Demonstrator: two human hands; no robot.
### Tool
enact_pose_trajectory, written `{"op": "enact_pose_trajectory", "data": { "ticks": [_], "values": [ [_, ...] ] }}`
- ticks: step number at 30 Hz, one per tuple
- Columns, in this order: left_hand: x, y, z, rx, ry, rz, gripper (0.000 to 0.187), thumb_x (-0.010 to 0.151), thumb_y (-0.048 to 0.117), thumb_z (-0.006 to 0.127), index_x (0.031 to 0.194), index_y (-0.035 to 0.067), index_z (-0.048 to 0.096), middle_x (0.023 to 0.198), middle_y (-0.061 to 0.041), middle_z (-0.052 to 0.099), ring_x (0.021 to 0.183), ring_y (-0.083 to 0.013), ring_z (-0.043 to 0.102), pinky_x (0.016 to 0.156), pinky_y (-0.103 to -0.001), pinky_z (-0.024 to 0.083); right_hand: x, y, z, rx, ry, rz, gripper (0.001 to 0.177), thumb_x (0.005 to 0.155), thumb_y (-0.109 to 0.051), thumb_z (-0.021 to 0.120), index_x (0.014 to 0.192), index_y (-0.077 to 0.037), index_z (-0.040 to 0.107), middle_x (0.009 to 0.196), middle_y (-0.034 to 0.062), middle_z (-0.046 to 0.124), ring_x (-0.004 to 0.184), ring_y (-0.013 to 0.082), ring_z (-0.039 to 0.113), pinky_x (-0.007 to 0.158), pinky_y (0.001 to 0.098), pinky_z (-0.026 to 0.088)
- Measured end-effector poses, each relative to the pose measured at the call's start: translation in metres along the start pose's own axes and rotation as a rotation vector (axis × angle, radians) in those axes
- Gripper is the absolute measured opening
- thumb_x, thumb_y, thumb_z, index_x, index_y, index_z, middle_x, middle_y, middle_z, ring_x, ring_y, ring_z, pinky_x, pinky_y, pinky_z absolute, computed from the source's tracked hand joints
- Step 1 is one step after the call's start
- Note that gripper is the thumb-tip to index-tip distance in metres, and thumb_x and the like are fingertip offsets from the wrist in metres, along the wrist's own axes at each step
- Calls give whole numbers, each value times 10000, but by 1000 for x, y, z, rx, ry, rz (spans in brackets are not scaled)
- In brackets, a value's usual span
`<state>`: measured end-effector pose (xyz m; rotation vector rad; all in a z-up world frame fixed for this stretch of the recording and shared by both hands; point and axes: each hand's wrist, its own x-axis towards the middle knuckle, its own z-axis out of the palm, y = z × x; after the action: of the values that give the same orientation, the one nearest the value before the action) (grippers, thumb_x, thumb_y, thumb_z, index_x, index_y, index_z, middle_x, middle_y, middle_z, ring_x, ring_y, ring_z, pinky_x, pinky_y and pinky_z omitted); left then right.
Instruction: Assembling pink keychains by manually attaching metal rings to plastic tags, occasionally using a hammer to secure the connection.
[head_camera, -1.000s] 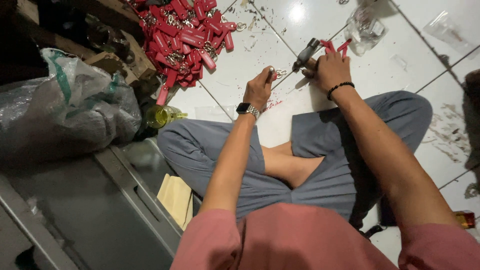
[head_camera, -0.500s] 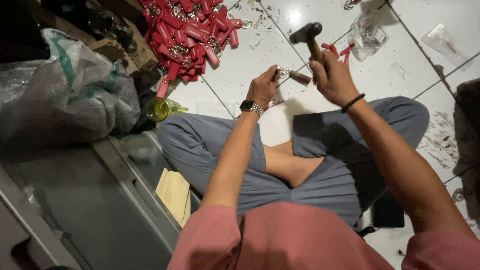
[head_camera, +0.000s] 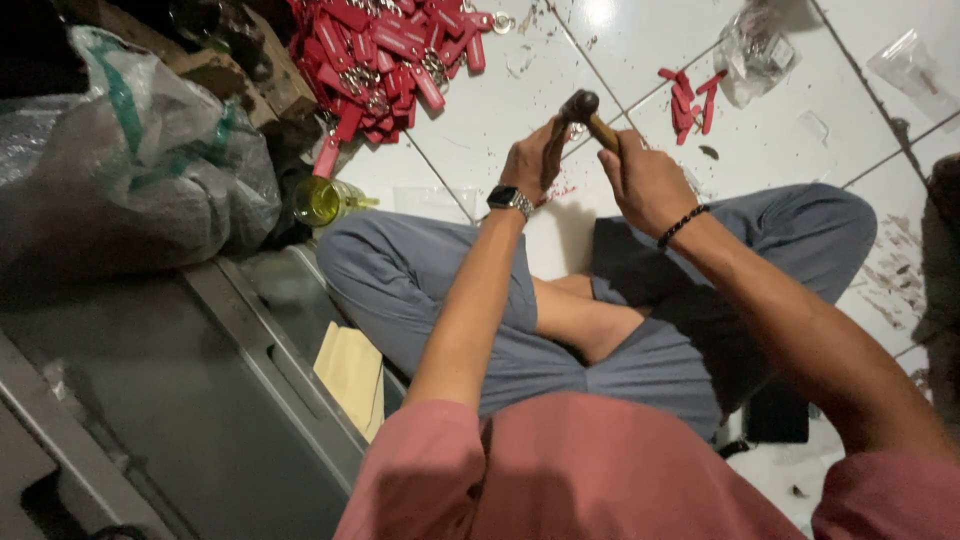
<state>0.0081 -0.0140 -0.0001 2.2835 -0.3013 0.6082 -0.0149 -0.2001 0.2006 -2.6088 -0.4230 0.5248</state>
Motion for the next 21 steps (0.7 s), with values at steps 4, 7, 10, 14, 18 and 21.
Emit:
{"op": "enact_pose_trajectory", "data": {
  "ticks": [4,7,10,14,18,21],
  "values": [
    [5,7,-8,-23,18,-3,208,1062,297,540,1218,169,592,805,-128,678,783,-357,718,574,-433,610,-3,-9,-17,29,19,-13,386,1142,-369,390,1245,-16,510,848,374,671,896,600,674,750,664,536],
    [1,9,-11,-10,-5,-5,250,1042,240,590,1288,233,546,789,-79,663,751,-316,731,592,-381,625,-15,-13,-34,35,108,-106,332,1151,-319,436,1241,-9,513,813,349,670,822,590,680,701,659,527],
    [-5,7,-7,-27,-100,-61,265,1060,174,583,1323,194,555,806,-85,679,621,-265,643,521,-430,492,-24,8,-30,197,456,-457,173,1150,-67,479,1297,24,478,1073,231,587,742,368,603,602,492,482],
    [6,5,-9,7,-11,-14,220,1059,297,551,1231,173,611,849,-92,715,808,-315,739,628,-396,627,1,22,11,98,375,-288,289,1126,-271,376,1262,-46,494,801,241,643,744,521,669,640,589,532],
    [3,10,-5,-50,-10,-50,229,1077,262,524,1248,135,608,852,-135,715,817,-349,737,628,-425,621,3,13,14,105,34,6,364,1130,-338,440,1291,-15,489,834,383,674,856,615,676,738,679,527],
    [10,9,-15,-28,-49,-77,232,1095,299,473,1248,185,603,859,-87,732,818,-305,755,680,-416,640,4,27,15,173,133,-42,357,1159,-390,459,1197,-43,537,803,342,666,846,587,673,703,646,512]
  ]
}}
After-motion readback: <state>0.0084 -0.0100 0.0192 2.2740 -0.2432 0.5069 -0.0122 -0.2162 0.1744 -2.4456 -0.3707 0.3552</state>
